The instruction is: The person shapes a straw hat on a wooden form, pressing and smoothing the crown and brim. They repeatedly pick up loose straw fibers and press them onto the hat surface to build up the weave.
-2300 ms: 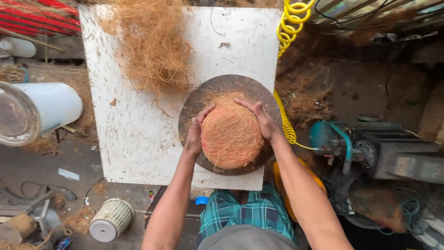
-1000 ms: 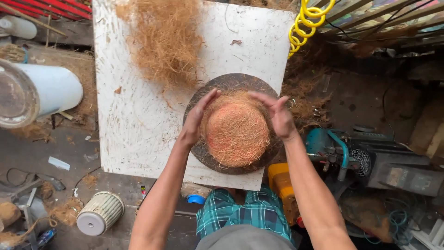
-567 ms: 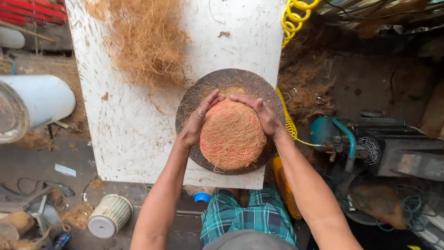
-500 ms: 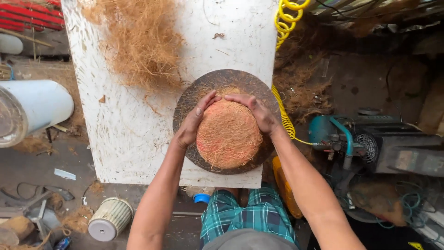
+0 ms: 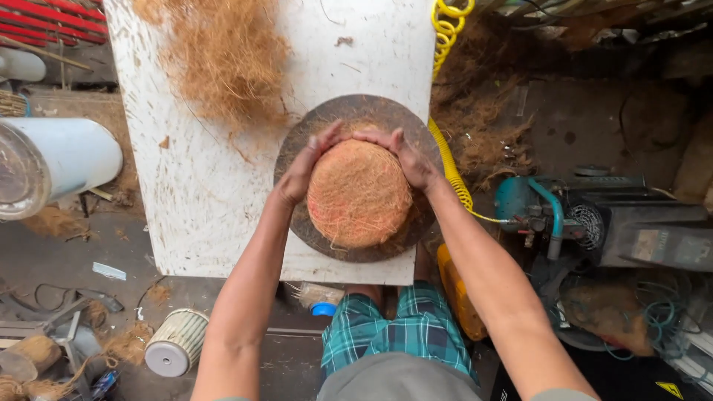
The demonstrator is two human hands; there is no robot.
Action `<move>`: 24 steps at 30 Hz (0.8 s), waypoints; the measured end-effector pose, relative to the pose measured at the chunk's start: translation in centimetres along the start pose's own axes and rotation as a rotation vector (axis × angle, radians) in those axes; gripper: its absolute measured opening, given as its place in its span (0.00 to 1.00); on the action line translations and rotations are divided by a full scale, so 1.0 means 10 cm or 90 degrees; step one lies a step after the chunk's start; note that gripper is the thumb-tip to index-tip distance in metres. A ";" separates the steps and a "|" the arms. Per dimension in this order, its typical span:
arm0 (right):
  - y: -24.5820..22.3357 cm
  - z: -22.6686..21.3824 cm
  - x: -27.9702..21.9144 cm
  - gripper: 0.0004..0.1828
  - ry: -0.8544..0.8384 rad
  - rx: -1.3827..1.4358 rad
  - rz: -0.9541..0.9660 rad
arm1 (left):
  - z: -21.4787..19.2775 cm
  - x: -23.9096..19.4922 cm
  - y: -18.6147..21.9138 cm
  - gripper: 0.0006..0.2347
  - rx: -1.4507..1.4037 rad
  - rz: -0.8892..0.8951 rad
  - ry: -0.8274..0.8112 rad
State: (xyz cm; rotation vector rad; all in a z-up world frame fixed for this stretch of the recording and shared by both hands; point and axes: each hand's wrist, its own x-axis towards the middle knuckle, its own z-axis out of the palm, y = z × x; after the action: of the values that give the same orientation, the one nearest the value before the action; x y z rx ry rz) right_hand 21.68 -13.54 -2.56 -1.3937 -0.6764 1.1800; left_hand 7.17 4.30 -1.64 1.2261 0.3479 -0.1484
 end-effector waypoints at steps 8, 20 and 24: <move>0.35 0.25 -0.46 0.52 0.260 0.113 -0.077 | 0.14 -0.47 -0.51 0.37 -0.023 0.117 0.213; 0.12 0.12 -0.05 0.47 0.149 0.008 -0.086 | 0.72 -0.63 -0.69 0.36 -0.118 0.128 0.428; 0.36 -0.14 0.07 0.52 0.184 0.097 -0.154 | 0.84 -0.69 -0.59 0.36 -0.082 0.163 0.522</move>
State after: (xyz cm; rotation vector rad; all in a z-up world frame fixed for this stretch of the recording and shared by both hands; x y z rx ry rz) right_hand 22.34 -14.17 -6.37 -1.2817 -0.5219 0.8030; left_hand 0.53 -6.06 -2.09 1.1476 0.8862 0.6074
